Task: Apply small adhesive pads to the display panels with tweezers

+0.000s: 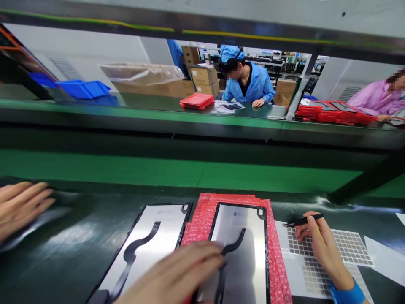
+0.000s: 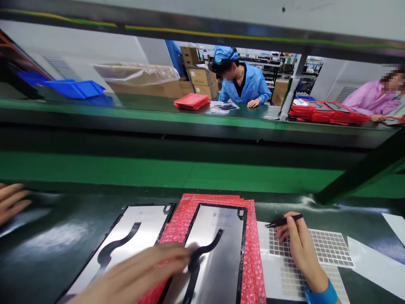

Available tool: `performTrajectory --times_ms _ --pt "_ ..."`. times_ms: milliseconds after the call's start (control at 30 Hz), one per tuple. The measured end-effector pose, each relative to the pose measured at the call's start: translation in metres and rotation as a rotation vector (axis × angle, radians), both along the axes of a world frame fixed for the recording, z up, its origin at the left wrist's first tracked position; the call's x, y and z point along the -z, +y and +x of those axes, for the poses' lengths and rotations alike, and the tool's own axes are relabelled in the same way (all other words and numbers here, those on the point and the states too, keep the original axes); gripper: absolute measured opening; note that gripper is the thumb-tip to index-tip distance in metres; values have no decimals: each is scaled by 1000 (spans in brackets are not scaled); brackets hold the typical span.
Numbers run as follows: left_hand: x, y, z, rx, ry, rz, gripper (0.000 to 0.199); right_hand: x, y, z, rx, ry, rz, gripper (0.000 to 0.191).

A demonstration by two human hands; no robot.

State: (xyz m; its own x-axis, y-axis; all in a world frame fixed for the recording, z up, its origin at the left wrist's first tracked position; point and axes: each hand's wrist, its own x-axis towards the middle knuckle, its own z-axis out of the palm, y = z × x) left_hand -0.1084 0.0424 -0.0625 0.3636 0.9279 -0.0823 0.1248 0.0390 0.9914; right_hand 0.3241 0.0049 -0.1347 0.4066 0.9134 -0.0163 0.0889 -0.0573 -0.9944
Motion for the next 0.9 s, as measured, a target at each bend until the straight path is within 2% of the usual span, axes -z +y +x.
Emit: performTrajectory --times_ms 33,67,100,167,267,367,433,567,700,800,900 --pt "-6 1 35 338 80 166 36 0 0 -1 19 31 5 55" --pt "-9 2 69 550 128 338 36 0 0 -2 39 57 12 55" --pt "-8 3 101 685 174 497 37 0 0 -3 57 76 19 55" --pt "4 5 153 800 309 772 42 0 1 -3 86 94 31 54" --pt "39 6 196 773 533 1077 46 0 0 -4 102 88 37 51" --pt "68 5 205 710 685 1246 55 -1 -2 -7 82 35 11 46" --pt "74 4 202 684 751 1357 51 -2 -3 -9 66 11 0 41" --pt "65 4 196 628 795 1509 40 -6 -5 -8 85 16 -7 36" --pt "57 6 196 622 793 1530 35 -14 -7 -4 161 -62 -64 35" --pt "55 6 196 602 779 1529 35 -27 -12 -5 289 -272 -14 29" --pt "53 5 196 573 769 1525 35 -37 -18 -6 342 -598 146 14"
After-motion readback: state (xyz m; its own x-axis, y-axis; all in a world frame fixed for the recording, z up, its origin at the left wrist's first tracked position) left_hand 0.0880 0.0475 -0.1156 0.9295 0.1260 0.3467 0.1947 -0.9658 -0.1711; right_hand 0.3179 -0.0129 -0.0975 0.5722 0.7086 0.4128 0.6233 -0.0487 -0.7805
